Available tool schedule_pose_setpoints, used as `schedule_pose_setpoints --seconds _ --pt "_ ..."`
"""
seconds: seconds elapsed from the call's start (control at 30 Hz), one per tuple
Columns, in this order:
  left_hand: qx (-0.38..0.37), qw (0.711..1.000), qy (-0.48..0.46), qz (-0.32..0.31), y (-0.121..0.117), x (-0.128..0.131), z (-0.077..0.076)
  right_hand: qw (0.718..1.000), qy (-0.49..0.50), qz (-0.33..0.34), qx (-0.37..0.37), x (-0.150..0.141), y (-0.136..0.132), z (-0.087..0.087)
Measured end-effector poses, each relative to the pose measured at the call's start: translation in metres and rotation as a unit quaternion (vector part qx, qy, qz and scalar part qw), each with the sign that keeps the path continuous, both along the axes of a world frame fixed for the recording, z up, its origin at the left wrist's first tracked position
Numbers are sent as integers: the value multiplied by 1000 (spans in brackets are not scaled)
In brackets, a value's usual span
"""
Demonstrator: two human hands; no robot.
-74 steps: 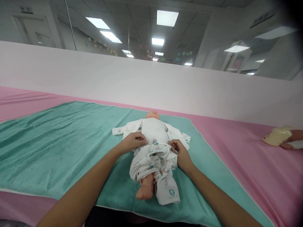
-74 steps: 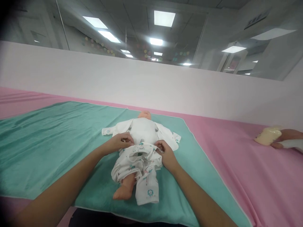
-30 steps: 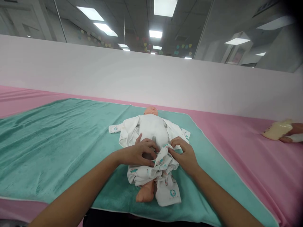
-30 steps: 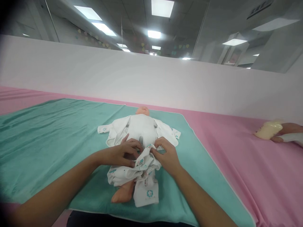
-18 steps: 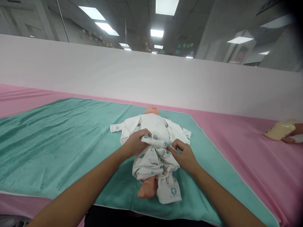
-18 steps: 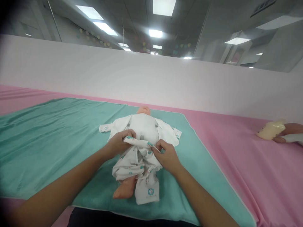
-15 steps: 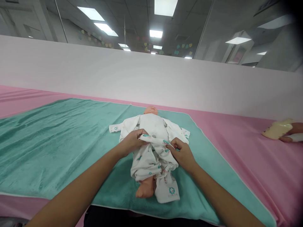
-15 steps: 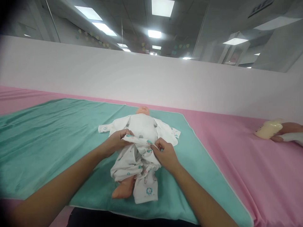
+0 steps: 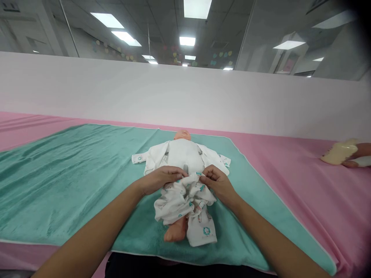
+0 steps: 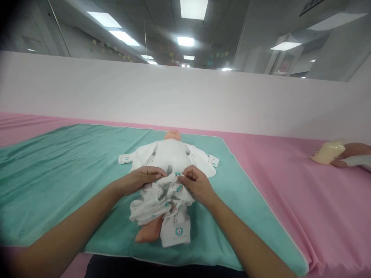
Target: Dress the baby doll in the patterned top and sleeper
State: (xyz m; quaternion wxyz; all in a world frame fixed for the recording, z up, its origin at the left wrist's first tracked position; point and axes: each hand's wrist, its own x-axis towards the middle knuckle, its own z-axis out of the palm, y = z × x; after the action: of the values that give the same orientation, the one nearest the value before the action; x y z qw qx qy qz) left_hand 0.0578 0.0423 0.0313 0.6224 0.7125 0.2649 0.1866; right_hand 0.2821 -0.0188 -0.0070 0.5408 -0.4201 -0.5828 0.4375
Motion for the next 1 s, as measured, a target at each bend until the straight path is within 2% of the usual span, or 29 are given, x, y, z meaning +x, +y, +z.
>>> schedule_pose_setpoints --seconds 0.2,0.27,0.37,0.47,0.57,0.67,0.77,0.83,0.9,1.0 --pt "-4 996 -10 -87 -7 7 4 998 -22 49 -11 -3 -4 2" --pt "0 997 -30 -65 -4 4 3 998 -42 40 -10 -4 -5 4" --pt "18 999 -46 7 5 -5 1 994 -105 1 1 -2 -5 5" --pt "38 999 -3 28 19 -19 -1 981 -192 -28 7 6 -2 4" --pt "41 998 34 37 32 -33 -4 967 -256 -1 -9 20 1 1" --pt "28 998 28 40 39 -39 -9 960 -277 43 -16 31 3 -1" --pt "50 997 9 59 41 -37 -14 954 -296 51 -8 33 5 -5" --pt "84 992 -4 99 42 -32 -19 951 -309 9 -2 29 7 -9" --pt "129 979 -21 154 45 -26 -25 947 -313 -70 12 23 9 -14" --pt "203 955 -37 215 49 -18 -34 936 -304 -157 80 16 12 -17"
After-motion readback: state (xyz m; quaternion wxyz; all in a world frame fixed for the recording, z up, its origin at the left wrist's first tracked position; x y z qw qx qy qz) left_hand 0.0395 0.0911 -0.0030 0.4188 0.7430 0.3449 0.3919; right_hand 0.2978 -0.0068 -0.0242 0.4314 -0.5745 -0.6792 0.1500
